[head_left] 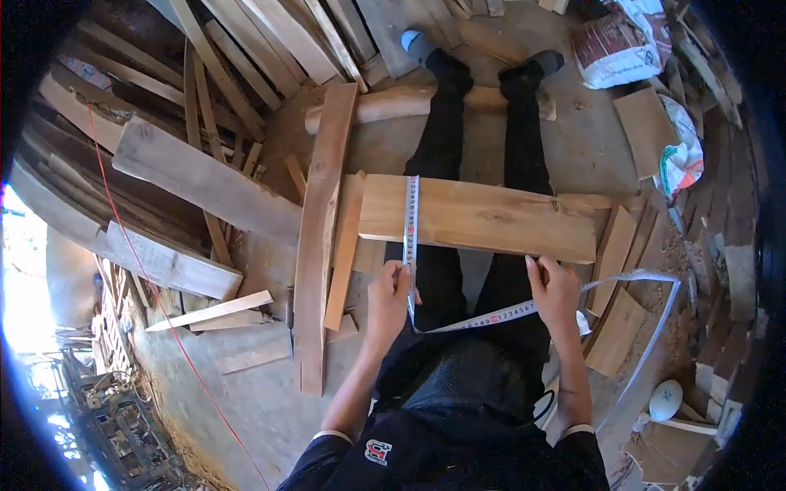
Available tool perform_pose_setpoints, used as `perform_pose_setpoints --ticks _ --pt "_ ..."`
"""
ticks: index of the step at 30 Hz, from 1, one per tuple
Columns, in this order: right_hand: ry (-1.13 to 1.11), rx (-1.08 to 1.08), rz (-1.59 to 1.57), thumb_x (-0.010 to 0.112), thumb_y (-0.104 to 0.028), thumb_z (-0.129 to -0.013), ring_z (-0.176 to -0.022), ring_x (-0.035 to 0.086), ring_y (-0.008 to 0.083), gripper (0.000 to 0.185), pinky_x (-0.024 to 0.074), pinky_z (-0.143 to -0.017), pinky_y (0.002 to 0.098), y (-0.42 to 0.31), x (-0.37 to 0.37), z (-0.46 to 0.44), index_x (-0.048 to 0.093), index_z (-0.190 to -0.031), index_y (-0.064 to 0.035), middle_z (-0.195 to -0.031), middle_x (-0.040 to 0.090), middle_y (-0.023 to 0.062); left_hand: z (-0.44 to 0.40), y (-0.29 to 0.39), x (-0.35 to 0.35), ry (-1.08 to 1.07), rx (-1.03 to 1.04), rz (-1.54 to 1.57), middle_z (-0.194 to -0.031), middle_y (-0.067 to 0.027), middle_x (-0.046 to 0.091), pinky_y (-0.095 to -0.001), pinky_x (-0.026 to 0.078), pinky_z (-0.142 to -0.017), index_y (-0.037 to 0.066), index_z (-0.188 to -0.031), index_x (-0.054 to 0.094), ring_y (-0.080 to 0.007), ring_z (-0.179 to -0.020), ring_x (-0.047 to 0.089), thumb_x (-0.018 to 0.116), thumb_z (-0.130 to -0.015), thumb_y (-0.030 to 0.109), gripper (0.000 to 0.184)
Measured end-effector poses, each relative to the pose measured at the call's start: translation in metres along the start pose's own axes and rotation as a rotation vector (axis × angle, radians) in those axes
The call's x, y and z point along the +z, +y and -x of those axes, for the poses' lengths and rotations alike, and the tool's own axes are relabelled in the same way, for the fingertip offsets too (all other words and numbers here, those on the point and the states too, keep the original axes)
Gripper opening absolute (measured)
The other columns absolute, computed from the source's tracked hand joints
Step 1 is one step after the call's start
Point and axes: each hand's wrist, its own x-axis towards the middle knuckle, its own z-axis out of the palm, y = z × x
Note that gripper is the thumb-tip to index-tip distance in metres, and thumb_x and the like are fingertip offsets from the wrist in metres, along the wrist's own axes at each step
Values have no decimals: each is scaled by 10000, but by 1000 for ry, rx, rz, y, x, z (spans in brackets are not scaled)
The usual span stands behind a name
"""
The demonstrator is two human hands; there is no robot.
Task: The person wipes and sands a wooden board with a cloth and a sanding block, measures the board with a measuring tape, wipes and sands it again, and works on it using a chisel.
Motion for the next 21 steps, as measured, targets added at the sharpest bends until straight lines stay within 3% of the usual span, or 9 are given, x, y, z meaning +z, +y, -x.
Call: perform_pose_setpoints --ticks 4,21 --pt "16 24 -70 662 -261 -918 -499 498 353 344 386 -527 444 -4 2 -2 542 -686 -36 -507 465 131 0 -1 -2 -11 -12 55 -625 -86 566 -301 446 -504 -22 -961 568 -147 -542 609 516 -1012 159 195" --pt "-34 56 4 648 -292 -925 -489 524 352 344 388 -497 443 4 14 5 557 -699 -48 -504 491 122 -4 -7 -1 6 -22 -11 -596 -87 575 -311 449 -497 -18 -977 572 -153 -526 611 513 -1014 163 194"
